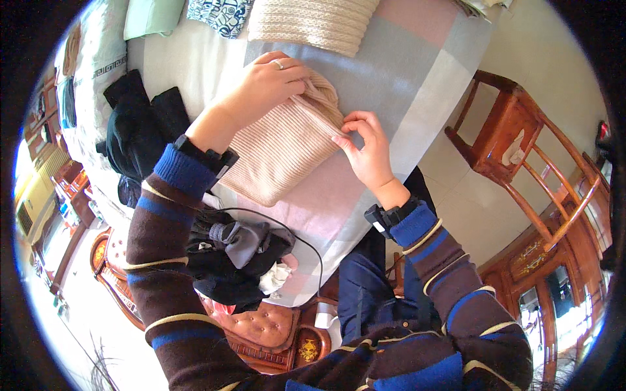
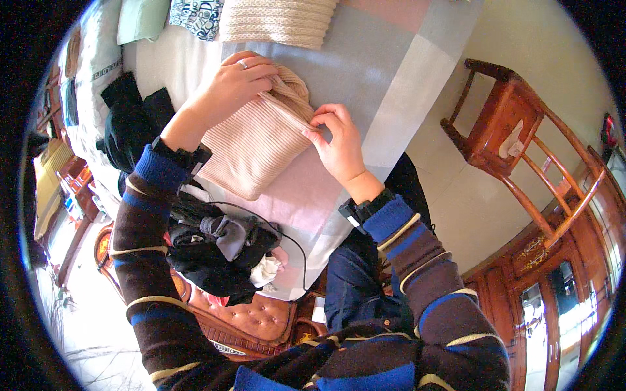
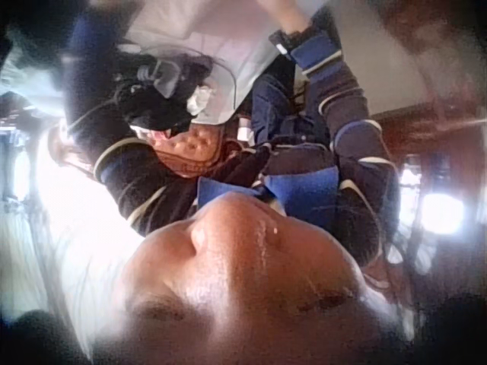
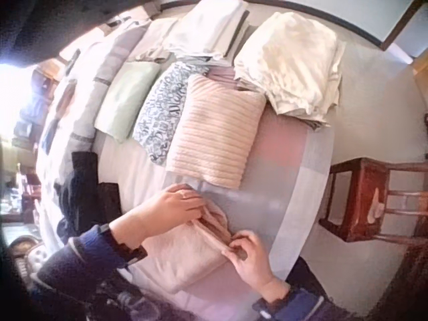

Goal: The person folds several garments on a bed, including a beige ribbed sweater and a black ribbed sweater. Each item is smoothed, folded into a compact rectangle, and placed in a growing stack on the right side of the bed.

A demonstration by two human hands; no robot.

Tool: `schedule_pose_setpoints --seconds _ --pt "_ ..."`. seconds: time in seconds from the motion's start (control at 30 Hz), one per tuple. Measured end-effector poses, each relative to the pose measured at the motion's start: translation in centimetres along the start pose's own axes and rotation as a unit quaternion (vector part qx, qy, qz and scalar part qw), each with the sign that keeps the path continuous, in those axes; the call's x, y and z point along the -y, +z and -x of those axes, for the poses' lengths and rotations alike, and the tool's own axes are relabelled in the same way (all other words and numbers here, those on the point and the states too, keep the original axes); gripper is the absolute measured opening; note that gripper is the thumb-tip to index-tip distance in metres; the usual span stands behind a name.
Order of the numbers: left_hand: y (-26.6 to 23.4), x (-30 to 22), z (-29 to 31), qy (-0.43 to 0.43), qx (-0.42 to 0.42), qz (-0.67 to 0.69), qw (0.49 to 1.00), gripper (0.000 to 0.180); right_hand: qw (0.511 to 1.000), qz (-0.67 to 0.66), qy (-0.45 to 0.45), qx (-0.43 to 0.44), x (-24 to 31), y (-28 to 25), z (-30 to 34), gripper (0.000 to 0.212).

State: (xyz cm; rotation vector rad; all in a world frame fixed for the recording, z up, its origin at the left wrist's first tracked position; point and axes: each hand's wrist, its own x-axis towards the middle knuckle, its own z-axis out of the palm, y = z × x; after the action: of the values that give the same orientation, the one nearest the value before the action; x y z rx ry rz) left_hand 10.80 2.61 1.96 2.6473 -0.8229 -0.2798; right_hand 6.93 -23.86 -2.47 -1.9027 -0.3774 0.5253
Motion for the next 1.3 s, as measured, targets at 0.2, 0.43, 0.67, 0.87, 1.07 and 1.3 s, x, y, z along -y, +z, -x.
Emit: schedule_pose_setpoints --seconds 0.2,0.43,0.67,0.87,1.07,1.3 --pt "-0.6 1.1 -1.2 -0.222 0.175 0.160 0.946 0.019 0.991 -0.090 0.086 -0.048 -0.3 0.8 0.6 0.019" --pt "1.6 -0.2 -1.2 -0.162 -0.014 0.027 0.986 0.032 0.994 -0.029 0.102 -0.029 0.2 0.8 0.1 0.017" --pt "-2.8 0.0 1.1 -0.161 0.152 0.222 0.950 0.031 0.990 -0.038 -0.111 0.075 0.6 -0.6 0.6 0.025" --pt "-2.2 0.7 0.0 -0.210 0.166 0.251 0.930 0.023 0.992 -0.030 -0.029 0.119 -0.2 -0.5 -0.1 0.021" --pt "1.0 1.5 -1.4 -0.170 0.159 0.106 0.967 0.025 0.995 0.025 0.083 0.038 0.1 0.9 -1.1 0.023" --pt "-0.2 2.6 -0.5 -0.174 0.161 0.230 0.944 0.021 0.999 -0.004 -0.048 0.005 1.7 2.0 -3.5 0.036"
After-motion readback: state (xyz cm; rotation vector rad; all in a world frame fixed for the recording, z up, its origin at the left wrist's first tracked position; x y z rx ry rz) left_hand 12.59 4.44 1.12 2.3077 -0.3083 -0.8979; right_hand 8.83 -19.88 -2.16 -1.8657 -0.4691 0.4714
